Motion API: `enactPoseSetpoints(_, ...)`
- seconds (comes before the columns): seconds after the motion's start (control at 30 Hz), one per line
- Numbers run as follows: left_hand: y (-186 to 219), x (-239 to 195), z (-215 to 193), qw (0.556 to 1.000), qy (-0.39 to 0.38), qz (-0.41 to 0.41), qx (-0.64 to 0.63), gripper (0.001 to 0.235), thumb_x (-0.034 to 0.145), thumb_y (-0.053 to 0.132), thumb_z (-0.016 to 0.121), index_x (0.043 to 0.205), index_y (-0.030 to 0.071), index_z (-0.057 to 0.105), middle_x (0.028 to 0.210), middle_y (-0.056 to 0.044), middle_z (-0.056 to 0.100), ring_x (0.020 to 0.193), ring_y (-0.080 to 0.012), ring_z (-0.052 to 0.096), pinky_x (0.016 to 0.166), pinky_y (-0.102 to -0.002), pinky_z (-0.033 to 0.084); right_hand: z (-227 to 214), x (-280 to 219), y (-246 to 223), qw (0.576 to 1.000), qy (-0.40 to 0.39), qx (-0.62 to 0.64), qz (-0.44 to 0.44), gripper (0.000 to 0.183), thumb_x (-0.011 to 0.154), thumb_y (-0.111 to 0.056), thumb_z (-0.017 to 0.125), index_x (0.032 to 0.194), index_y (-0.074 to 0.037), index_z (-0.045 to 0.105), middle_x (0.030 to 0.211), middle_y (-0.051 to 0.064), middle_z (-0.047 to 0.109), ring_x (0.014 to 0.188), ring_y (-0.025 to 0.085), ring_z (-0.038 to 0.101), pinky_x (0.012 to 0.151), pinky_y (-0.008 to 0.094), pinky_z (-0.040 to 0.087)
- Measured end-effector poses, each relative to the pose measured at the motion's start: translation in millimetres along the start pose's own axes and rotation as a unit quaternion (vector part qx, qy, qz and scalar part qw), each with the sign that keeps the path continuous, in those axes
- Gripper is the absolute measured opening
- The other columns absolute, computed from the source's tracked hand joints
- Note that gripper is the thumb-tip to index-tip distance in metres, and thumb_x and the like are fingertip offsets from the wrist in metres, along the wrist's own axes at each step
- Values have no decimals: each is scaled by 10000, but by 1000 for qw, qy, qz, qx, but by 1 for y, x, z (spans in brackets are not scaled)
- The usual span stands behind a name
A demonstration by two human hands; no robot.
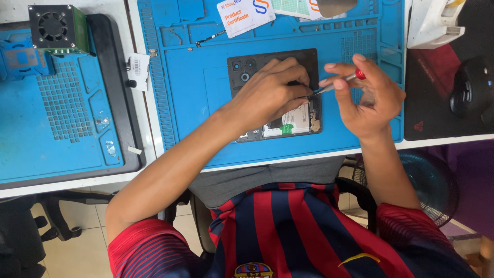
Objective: The person uses a screwdriver to remove screws from a disassembled smartphone placed on a blue anti-static mat. They carefully detach internal components, including a ribbon cable, and set them aside on the mat. The person continues to unscrew and separate parts of the phone's internal assembly throughout the clip.
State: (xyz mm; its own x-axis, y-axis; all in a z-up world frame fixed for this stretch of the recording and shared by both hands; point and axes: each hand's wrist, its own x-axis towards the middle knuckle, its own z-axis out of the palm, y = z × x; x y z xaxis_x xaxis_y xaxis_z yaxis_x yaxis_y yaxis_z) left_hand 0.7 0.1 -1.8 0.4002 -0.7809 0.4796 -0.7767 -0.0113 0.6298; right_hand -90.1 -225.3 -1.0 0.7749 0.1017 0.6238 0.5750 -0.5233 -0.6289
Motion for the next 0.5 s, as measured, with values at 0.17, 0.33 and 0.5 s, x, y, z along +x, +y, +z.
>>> enactPoseSetpoints(0.17, 0, 0, 1, 1000, -1, -2, -1, 191, 827, 134, 840, 984, 42, 782, 1066, -40, 645, 1068, -224, 601, 874, -389, 483, 0, 1, -1, 1000, -1, 3, -3, 432, 1114, 30, 650, 1498, -28, 460, 1104, 257, 740, 984, 298, 786, 786, 347, 703)
enactPoseSetpoints(0.33, 1, 0, 2, 1000, -5, -7, 3, 192, 814, 134, 838, 974, 44, 783, 1062, -42, 651, 1067, -229, 600, 877, -393, 485, 0, -2, 0, 1000, 0, 5, 0, 439, 1113, 30, 652, 1502, -35, 459, 1111, 262, 741, 974, 294, 788, 783, 347, 701)
enactPoseSetpoints(0.5, 0, 0, 5, 1000, 0, -10, -1, 197, 830, 142, 836, 995, 45, 792, 1050, -33, 651, 1061, -219, 599, 881, -387, 483, -2, -4, 3, 1000, 12, 21, 7, 446, 1115, 33, 641, 1511, -40, 451, 1124, 265, 745, 973, 287, 792, 756, 331, 707)
